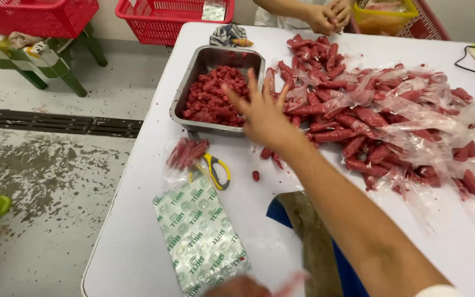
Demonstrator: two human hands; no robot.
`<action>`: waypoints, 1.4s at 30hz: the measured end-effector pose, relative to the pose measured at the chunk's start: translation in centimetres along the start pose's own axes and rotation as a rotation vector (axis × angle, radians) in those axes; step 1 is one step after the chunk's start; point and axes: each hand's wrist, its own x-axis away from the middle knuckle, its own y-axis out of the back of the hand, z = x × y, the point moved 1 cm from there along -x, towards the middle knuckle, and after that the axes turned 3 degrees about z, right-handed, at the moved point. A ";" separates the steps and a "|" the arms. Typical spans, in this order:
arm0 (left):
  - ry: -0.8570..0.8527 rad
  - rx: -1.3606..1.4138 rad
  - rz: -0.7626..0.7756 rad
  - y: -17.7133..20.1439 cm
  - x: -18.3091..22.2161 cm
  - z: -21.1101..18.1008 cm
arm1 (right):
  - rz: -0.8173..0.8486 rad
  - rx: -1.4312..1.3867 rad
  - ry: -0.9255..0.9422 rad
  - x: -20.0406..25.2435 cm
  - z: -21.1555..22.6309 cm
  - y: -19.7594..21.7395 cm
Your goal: Wrapping and tying small red tubes with pink ribbon at a packaging station.
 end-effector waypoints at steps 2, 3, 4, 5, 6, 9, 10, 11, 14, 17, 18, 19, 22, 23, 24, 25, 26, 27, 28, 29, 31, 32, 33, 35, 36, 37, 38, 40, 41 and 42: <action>0.008 -0.052 -0.029 10.2 0.9 -5.5 | 0.215 0.028 -0.046 3.7 -0.9 -4.4; -0.200 0.134 -0.436 15.0 2.3 -7.5 | 0.393 -0.320 0.146 7.0 -2.0 -7.3; -0.410 0.325 -0.840 19.7 3.9 -9.6 | 0.553 -0.675 0.347 10.5 -3.2 -9.9; -0.426 0.319 -0.825 20.3 3.1 -10.5 | 0.539 -0.688 0.333 12.2 -3.6 -12.5; -0.504 0.371 -0.878 20.8 2.5 -11.6 | 0.436 -1.049 0.252 13.9 -4.1 -15.1; -0.743 0.672 -0.791 21.8 2.1 -15.3 | 0.053 -1.300 0.297 16.9 -4.9 -15.6; -0.863 0.915 -0.682 21.9 2.2 -16.8 | -0.172 -1.148 0.446 17.7 -5.3 -14.6; -0.883 0.933 -0.612 21.6 2.9 -17.2 | -0.210 -1.151 0.384 19.6 -5.7 -12.7; -0.707 1.576 -0.236 20.7 3.6 -19.4 | -0.128 -0.952 0.428 23.9 -8.1 -8.0; -0.802 1.335 -0.260 20.6 5.2 -20.2 | -0.259 -0.794 0.494 27.6 -11.0 -7.2; -0.932 0.910 0.001 21.1 5.1 -19.7 | -0.299 -0.666 0.515 28.8 -12.0 -6.9; -1.027 0.470 0.239 21.4 5.0 -19.2 | -0.334 -0.532 0.536 29.9 -13.1 -6.6; -0.531 1.883 1.110 11.1 -0.1 -12.3 | -0.396 -0.137 0.468 31.7 -16.1 -9.5; -0.534 1.876 1.106 8.0 1.0 -13.5 | -0.404 -0.138 0.472 32.0 -16.1 -10.8; -0.160 1.657 1.289 4.6 2.0 -14.3 | -0.360 -0.078 0.554 32.3 -16.0 -12.3; 0.226 1.413 1.425 1.1 4.0 -14.6 | -0.305 -0.036 0.636 33.0 -15.3 -14.3; 0.246 1.418 1.416 1.3 4.5 -14.4 | -0.303 -0.054 0.641 32.9 -15.5 -14.4; 0.226 1.442 1.265 1.6 4.8 -14.3 | -0.261 -0.188 0.703 32.7 -15.8 -14.5; 0.207 1.457 1.113 2.0 5.1 -14.1 | -0.218 -0.321 0.764 32.4 -16.1 -14.5; 0.228 1.459 1.106 4.1 5.4 -14.4 | -0.216 -0.341 0.767 33.1 -16.4 -13.2; -0.304 0.806 0.713 8.9 5.7 -15.1 | -0.096 -0.770 0.845 34.0 -17.1 -10.4; -0.288 0.807 0.707 11.0 5.2 -16.8 | -0.091 -0.783 0.854 34.5 -16.8 -9.1; -0.668 0.653 0.504 13.2 5.1 -18.6 | 0.008 -0.970 0.780 35.1 -16.3 -8.1; -1.004 0.465 0.268 13.5 4.3 -20.5 | 0.128 -1.159 0.715 35.8 -14.8 -7.7; -0.931 0.686 0.205 11.7 3.3 -20.8 | 0.021 -1.547 0.446 36.0 -14.2 -8.4; -0.863 0.908 0.138 9.7 2.0 -21.2 | -0.101 -1.895 0.130 36.3 -13.8 -9.1; -0.857 0.910 0.125 6.6 3.1 -21.8 | -0.086 -1.893 0.136 35.3 -13.5 -10.9; -0.229 1.426 0.387 -0.5 5.1 -23.0 | -0.709 -1.910 -0.173 33.9 -13.8 -14.5; -0.223 1.431 0.385 1.8 5.3 -23.5 | -0.702 -1.910 -0.178 33.8 -14.6 -14.3; -0.562 1.083 0.130 4.3 5.4 -24.1 | -0.655 -1.623 -0.135 33.7 -15.4 -14.2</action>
